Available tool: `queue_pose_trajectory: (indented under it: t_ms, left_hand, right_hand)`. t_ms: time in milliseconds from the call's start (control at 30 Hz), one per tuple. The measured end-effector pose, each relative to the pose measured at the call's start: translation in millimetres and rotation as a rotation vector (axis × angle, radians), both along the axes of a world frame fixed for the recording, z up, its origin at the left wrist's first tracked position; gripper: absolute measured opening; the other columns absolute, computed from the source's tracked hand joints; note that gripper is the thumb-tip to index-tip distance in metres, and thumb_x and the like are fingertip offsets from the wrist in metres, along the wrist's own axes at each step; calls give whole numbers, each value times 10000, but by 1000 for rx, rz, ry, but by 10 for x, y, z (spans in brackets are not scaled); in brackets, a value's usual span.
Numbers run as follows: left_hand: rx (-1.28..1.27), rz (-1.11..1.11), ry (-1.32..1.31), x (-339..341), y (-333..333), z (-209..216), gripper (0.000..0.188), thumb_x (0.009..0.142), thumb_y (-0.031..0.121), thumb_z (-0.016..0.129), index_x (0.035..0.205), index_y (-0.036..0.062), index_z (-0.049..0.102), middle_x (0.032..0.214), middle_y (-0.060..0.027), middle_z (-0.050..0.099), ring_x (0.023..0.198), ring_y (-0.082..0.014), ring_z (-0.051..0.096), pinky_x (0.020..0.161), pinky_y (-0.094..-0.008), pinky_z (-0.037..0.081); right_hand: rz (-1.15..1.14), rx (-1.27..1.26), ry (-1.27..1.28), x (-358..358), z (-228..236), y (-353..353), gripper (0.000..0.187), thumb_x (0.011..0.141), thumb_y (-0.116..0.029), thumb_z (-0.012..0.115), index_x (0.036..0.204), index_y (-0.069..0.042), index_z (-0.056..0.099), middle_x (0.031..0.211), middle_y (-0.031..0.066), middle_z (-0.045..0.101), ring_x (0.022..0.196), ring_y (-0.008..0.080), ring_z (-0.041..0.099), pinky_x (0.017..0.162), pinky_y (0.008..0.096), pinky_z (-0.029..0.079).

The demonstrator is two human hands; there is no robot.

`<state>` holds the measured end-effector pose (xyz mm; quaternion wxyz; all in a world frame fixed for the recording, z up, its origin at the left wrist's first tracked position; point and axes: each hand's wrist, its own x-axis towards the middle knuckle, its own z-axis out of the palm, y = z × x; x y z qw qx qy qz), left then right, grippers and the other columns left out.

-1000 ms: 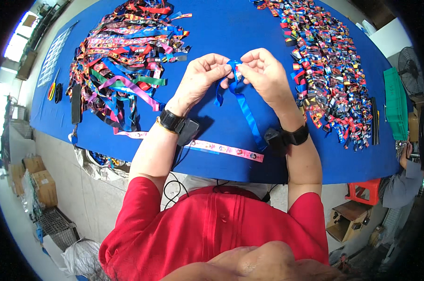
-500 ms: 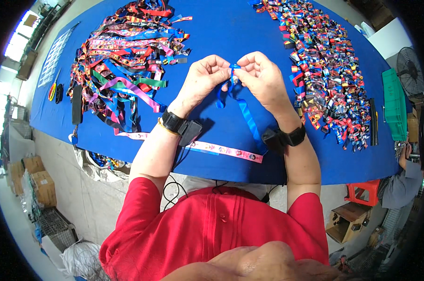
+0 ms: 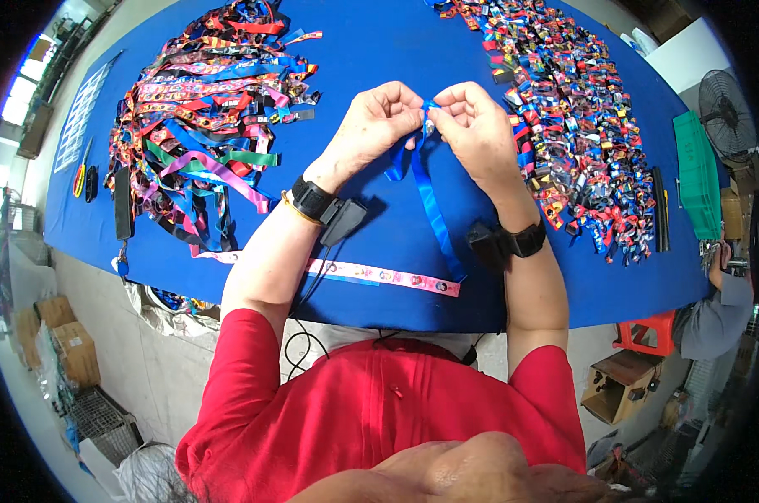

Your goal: Inspecting and organizing printed lanyards on a work table in a factory environment.

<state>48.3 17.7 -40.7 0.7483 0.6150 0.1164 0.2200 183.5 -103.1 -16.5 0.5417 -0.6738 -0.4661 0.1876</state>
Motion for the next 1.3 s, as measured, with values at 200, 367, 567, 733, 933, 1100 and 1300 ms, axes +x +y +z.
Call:
queue_pose_trajectory:
  t_ms: [200,367,567,733,933,1100,1300]
  left_hand:
    - [101,1,80,-95,-71,226,156,904,127,682,995,28,603,827,17,612,705,-52,563,628,-195,454]
    - [220,27,120,-149,-117,333,179,894,158,713,962,43,593,767,36,585,644,-27,534,574,-189,438]
    - [230,56,91,-216,-116,449,120,920,121,670,949,37,590,730,26,589,632,-35,551,547,-197,450]
    - [212,86,79,-286,-137,594,88,923,93,657,944,34,596,740,20,607,635,-31,553,535,-197,451]
    - [340,169,106,-306,-98,586,97,913,103,674,937,35,610,740,30,612,643,-21,547,536,-189,438]
    - [441,227,159,-294,-67,570,98,918,126,679,893,48,626,768,43,627,682,-13,544,589,-169,419]
    - [285,184,5,-279,-131,622,209,935,212,663,841,27,632,707,9,635,641,-16,511,532,-196,378]
  right_hand:
    - [-13,-12,2,-16,44,-18,188,836,-96,700,980,-3,623,831,79,672,702,119,631,652,266,521]
    - [91,38,180,-50,146,-60,189,858,-86,699,997,7,610,829,42,658,706,57,596,624,210,491]
    - [84,114,128,-173,404,-71,201,858,-63,705,1012,10,599,845,20,627,707,31,554,619,181,464]
    - [74,106,142,-220,563,-22,308,849,-68,721,1100,7,558,886,39,623,726,38,553,636,190,472]
    - [63,106,140,-309,628,30,343,848,-78,730,1121,7,542,887,46,626,734,43,559,642,191,476]
    - [69,142,152,-302,637,-9,324,845,-119,744,1091,1,570,908,39,631,721,40,548,621,195,469]
    - [72,71,34,-172,598,-78,271,890,-203,706,1043,4,624,832,16,646,671,52,554,594,218,467]
